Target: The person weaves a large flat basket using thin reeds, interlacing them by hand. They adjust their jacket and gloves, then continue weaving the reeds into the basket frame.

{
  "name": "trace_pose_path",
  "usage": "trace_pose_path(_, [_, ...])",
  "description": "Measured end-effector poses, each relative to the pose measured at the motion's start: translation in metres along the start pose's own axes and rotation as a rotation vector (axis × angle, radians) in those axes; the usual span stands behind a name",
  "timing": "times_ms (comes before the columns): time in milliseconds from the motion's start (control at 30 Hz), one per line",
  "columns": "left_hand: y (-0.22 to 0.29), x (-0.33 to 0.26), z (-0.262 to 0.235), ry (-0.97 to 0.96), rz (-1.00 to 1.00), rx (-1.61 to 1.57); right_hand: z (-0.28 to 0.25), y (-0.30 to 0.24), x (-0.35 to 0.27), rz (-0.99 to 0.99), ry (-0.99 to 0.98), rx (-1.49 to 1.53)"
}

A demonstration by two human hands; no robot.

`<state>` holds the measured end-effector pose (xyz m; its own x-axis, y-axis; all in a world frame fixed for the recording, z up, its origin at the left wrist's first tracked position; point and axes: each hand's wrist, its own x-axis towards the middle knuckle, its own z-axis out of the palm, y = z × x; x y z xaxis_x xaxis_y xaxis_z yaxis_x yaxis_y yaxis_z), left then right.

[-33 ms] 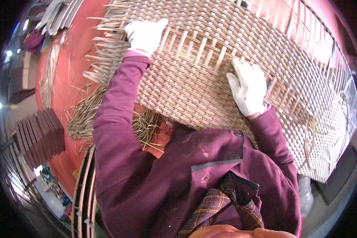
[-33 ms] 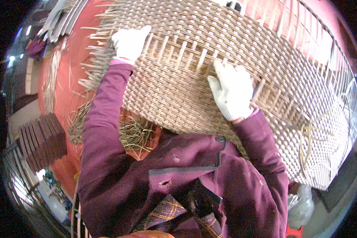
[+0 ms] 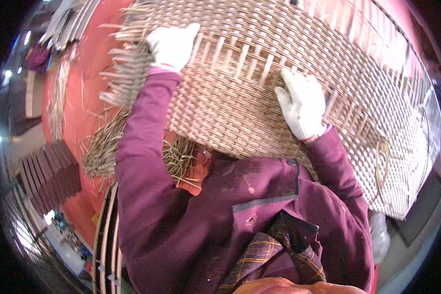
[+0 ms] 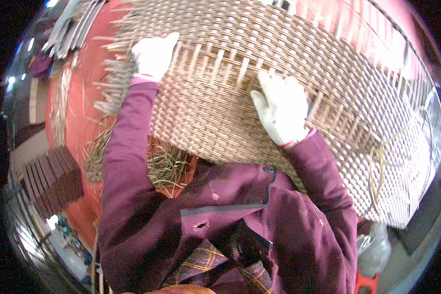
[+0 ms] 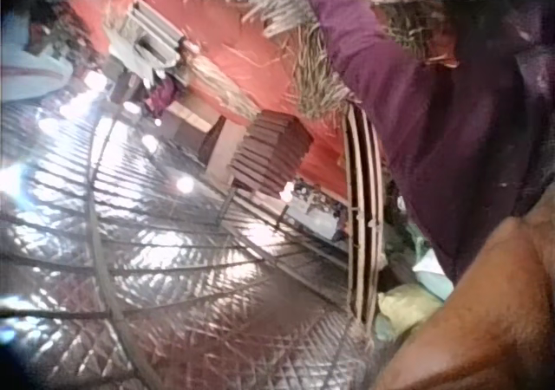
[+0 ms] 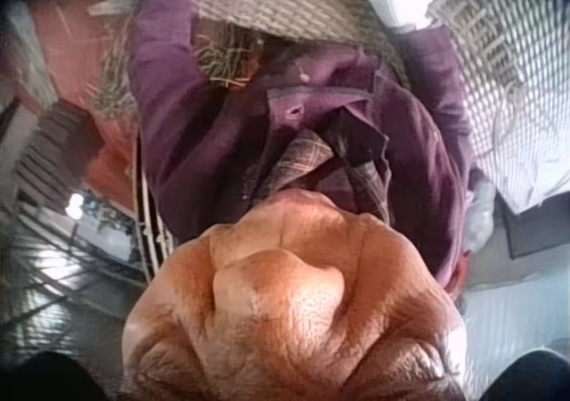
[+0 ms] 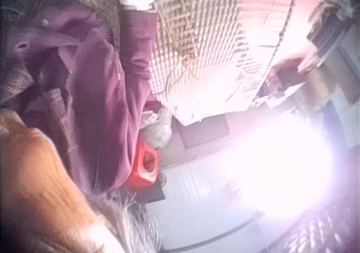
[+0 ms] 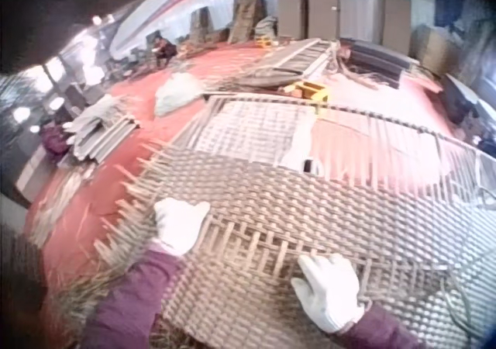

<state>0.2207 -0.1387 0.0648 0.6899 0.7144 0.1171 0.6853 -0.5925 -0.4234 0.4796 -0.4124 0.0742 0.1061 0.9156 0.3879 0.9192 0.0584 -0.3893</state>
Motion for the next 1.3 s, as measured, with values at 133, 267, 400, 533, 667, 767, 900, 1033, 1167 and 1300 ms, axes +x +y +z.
trace_pose_path(133, [-0.008, -0.012, -0.015, 0.283, 0.066, -0.054, 0.001, 0.006, -0.002, 0.072, -0.069, 0.062])
trace_pose_path(267, [0.032, -0.034, -0.056, 0.443, 0.098, -0.452, 0.004, 0.006, 0.001, 0.053, 0.067, 0.146])
trace_pose_path(400, [0.091, -0.024, -0.066, 0.243, 0.211, -0.923, 0.008, 0.012, -0.004, 0.076, 0.16, 0.193])
trace_pose_path(533, [0.104, 0.006, -0.049, 0.231, 0.24, -0.807, 0.004, 0.013, -0.011, 0.121, 0.164, 0.251])
trace_pose_path(667, [0.087, 0.015, -0.058, 0.101, 0.291, -0.828, -0.014, 0.012, -0.024, 0.002, 0.238, 0.308])
trace_pose_path(767, [0.089, 0.012, -0.09, -0.045, 0.075, -1.077, -0.052, 0.023, -0.064, 0.021, 0.435, 0.165])
trace_pose_path(900, [0.148, 0.002, -0.124, 0.152, 0.303, -1.072, -0.106, 0.069, -0.127, 0.359, 0.253, -0.155])
trace_pose_path(1033, [0.217, 0.008, -0.145, 0.363, 0.564, -1.144, -0.093, 0.109, -0.135, 0.273, 0.311, -0.292])
trace_pose_path(1167, [0.271, 0.008, -0.163, 0.438, 0.768, -1.047, -0.091, 0.12, -0.137, 0.234, 0.264, -0.256])
trace_pose_path(1300, [0.306, -0.015, -0.18, 0.251, 0.808, -0.787, -0.107, 0.094, -0.156, 0.229, 0.175, -0.286])
